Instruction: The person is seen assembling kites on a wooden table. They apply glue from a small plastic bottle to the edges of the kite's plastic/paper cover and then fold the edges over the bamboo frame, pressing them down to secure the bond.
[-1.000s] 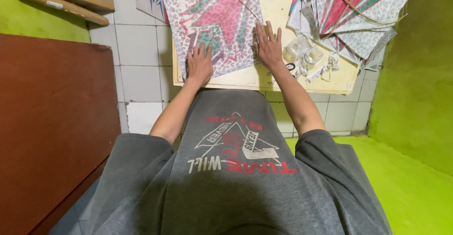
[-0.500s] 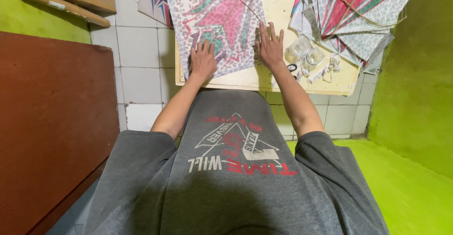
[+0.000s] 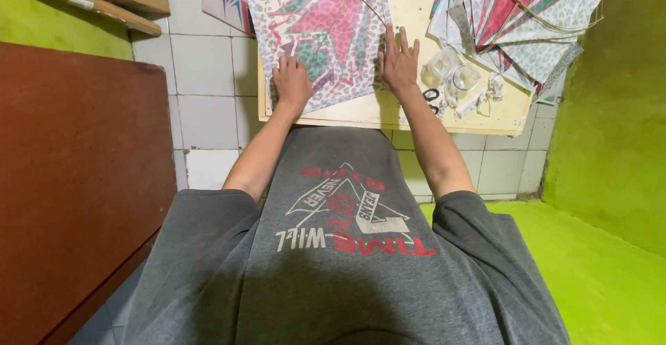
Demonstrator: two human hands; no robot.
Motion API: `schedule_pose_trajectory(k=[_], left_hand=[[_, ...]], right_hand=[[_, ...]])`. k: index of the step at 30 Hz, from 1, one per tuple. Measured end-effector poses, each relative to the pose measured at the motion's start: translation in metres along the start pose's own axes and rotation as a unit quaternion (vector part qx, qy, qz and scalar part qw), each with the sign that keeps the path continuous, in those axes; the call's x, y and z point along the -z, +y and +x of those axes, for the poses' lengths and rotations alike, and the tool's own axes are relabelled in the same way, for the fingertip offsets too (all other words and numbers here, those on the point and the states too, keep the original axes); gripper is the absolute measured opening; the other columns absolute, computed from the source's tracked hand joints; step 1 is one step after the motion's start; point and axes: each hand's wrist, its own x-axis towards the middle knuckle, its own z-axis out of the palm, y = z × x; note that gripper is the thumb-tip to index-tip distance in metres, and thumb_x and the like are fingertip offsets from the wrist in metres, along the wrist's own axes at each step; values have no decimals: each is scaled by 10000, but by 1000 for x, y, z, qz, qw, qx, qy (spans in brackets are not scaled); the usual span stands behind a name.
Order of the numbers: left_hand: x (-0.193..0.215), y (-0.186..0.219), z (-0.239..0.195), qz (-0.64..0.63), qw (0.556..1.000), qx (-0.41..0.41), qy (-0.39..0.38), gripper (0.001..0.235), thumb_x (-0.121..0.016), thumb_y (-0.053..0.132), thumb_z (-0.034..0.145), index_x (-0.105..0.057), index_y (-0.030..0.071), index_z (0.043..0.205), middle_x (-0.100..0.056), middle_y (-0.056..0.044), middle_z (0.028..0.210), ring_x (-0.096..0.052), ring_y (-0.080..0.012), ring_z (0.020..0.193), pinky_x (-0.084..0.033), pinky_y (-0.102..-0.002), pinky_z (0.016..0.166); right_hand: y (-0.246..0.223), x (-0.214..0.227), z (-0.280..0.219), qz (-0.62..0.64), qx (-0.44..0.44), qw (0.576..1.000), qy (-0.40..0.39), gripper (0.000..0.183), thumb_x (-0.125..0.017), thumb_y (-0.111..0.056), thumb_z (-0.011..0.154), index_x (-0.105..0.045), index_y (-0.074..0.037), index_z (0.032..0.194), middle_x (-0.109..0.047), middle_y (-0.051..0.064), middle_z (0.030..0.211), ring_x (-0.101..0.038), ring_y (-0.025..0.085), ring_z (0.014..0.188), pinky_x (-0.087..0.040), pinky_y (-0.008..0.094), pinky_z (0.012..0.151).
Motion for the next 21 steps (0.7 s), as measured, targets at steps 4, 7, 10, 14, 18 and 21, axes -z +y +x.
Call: schedule_pose_trajectory(k=[4, 7, 10, 14, 18, 21], left_hand=[[8, 6, 2, 25, 999, 21, -32, 208, -693, 219, 892, -739, 124, 1071, -665, -70, 1195, -498, -310, 1205, -443, -442, 898], [11, 6, 0, 10, 999, 27, -23, 199, -657, 186, 912, -740, 106, 1074, -668, -81, 1199, -500, -323, 1223, -449, -453, 903], [11, 6, -1, 0, 1000, 27, -5, 212, -639, 178, 920, -735, 99, 1092, -666, -81, 1186, -504, -320, 1200, -451, -449, 879], [11, 5, -2, 1, 1000, 27, 8, 185, -629, 174, 927, -731, 107, 1066, -675, -73, 1127, -515, -285, 1104, -451, -417, 823], [8, 3, -2, 9, 999, 30, 12, 200, -636, 192, 930, -730, 109, 1086, -679, -69, 1146, -522, -287, 1116, -457, -419, 814], [2, -3, 0, 6, 999, 14, 53, 153, -658, 154, 905, -737, 105, 1026, -667, -68, 1079, -531, -299, 1075, -455, -432, 771]], right_hand=[[0, 2, -1, 1, -3, 1000, 6, 639, -292, -367, 1130, -36, -85, 1644, -350, 100, 1688, -216, 328, 1565, -191, 641, 1193], [-2, 1, 0, -1, -7, 1000, 3, 650, -307, -377, 1129, -34, -85, 1642, -348, 94, 1689, -212, 322, 1565, -190, 640, 1194], [-3, 5, 0, 4, -12, 1000, 1, 656, -308, -375, 1126, -24, -83, 1641, -379, 112, 1672, -206, 319, 1566, -181, 641, 1192], [-5, 11, 0, 13, -18, 1000, -19, 647, -270, -372, 1123, -2, -86, 1638, -350, 114, 1686, -182, 313, 1574, -154, 643, 1204], [-3, 7, 0, -14, -8, 1000, -15, 680, -297, -404, 1131, 30, -96, 1641, -403, 121, 1658, -177, 316, 1571, -134, 644, 1199], [-4, 10, -2, -23, -3, 999, -23, 675, -282, -434, 1131, 7, -103, 1644, -414, 93, 1650, -265, 310, 1553, -167, 660, 1190]])
